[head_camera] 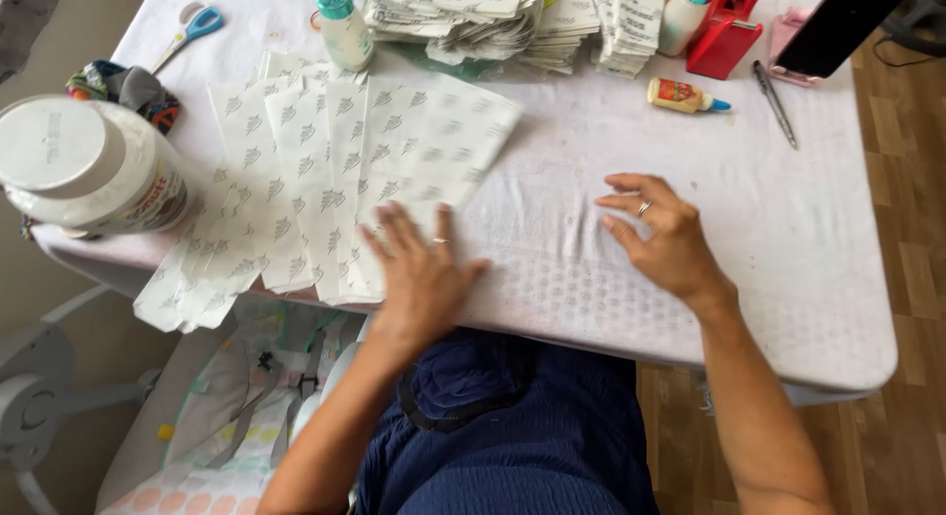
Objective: The person organizes printed paper strips by hand, applies glue to the ends using a small bottle, and then stacks the strips together.
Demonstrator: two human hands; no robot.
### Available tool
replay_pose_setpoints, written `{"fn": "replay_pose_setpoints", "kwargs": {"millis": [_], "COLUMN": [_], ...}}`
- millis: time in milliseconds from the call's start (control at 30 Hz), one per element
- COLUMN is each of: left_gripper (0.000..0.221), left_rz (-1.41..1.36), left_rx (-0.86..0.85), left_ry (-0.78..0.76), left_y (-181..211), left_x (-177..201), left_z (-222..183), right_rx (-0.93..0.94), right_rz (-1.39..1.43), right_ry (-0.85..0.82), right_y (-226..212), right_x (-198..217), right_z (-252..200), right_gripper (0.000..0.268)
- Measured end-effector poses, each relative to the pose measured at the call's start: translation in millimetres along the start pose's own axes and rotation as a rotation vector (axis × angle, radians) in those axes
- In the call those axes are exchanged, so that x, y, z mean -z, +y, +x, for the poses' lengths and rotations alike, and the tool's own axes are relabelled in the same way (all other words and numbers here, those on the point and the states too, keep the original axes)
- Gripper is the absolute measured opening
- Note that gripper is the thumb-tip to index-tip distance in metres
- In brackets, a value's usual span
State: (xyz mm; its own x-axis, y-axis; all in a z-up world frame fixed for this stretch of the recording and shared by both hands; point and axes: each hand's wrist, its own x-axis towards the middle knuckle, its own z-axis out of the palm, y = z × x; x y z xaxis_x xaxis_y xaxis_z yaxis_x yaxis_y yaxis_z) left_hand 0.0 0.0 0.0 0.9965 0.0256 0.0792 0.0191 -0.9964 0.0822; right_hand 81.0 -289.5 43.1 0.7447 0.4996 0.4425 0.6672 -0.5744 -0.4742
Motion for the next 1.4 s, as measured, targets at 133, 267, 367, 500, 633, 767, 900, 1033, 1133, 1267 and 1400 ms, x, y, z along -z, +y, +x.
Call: {"fn": "replay_pose_setpoints", "kwargs": {"millis": [133,267,367,500,633,767,900,1033,1133,1267,1400], "left_gripper": [0.097,0.085,0.075,0.051,0.033,0.021,0.021,0.017,0.011,0.006,0.006], "left_rz": [-0.256,-0.434,-0.578,-1.045,-1.006,-0.968,-0.928,-0.900,-0.908,-0.966,-1.013], "left_rx": [-0.092,-0.147,-0.195,-0.342,-0.338,-0.502,-0.693,-0.692,-0.668,-0.664,-0.614], "left_ry": [0.018,-0.142,-0.189,0.057,0.353,0.432,0.447,0.462,0.492,0.494,0.492], "left_y": [53,78,74,49,29,49,71,73,73,75,77], "left_x": [-7,12,19,42,-4,-7,-14,-19,-16,-9,-10], "left_z": [-20,-26,-28,-26,-30,-42,-47,-52,-55,-54,-53], "right_rx": [0.049,0.119,0.089,-0.013,-0.064,0.019,0.066,0.094,0.111,0.125,0.083], "right_rz": [0.017,-0.021,-0.076,-0.208,-0.127,-0.025,-0.045,-0.013,0.008,-0.002,0.026], "right_ry": [-0.039,-0.078,-0.051,-0.017,0.048,0.116,0.083,0.144,0.187,0.208,0.230], "right_y": [-51,-65,-56,-42,-40,-65,-70,-81,-84,-84,-87], "right_x": [-29,-62,-63,-36,-26,-29,-35,-32,-35,-34,-34], "right_z": [-14,-34,-40,-41,-66,-83,-99,-100,-104,-104,-101], "right_gripper": [0.022,0.040,0.042,0.043,0.040,0.025,0.023,0.016,0.012,0.009,0.005]}}
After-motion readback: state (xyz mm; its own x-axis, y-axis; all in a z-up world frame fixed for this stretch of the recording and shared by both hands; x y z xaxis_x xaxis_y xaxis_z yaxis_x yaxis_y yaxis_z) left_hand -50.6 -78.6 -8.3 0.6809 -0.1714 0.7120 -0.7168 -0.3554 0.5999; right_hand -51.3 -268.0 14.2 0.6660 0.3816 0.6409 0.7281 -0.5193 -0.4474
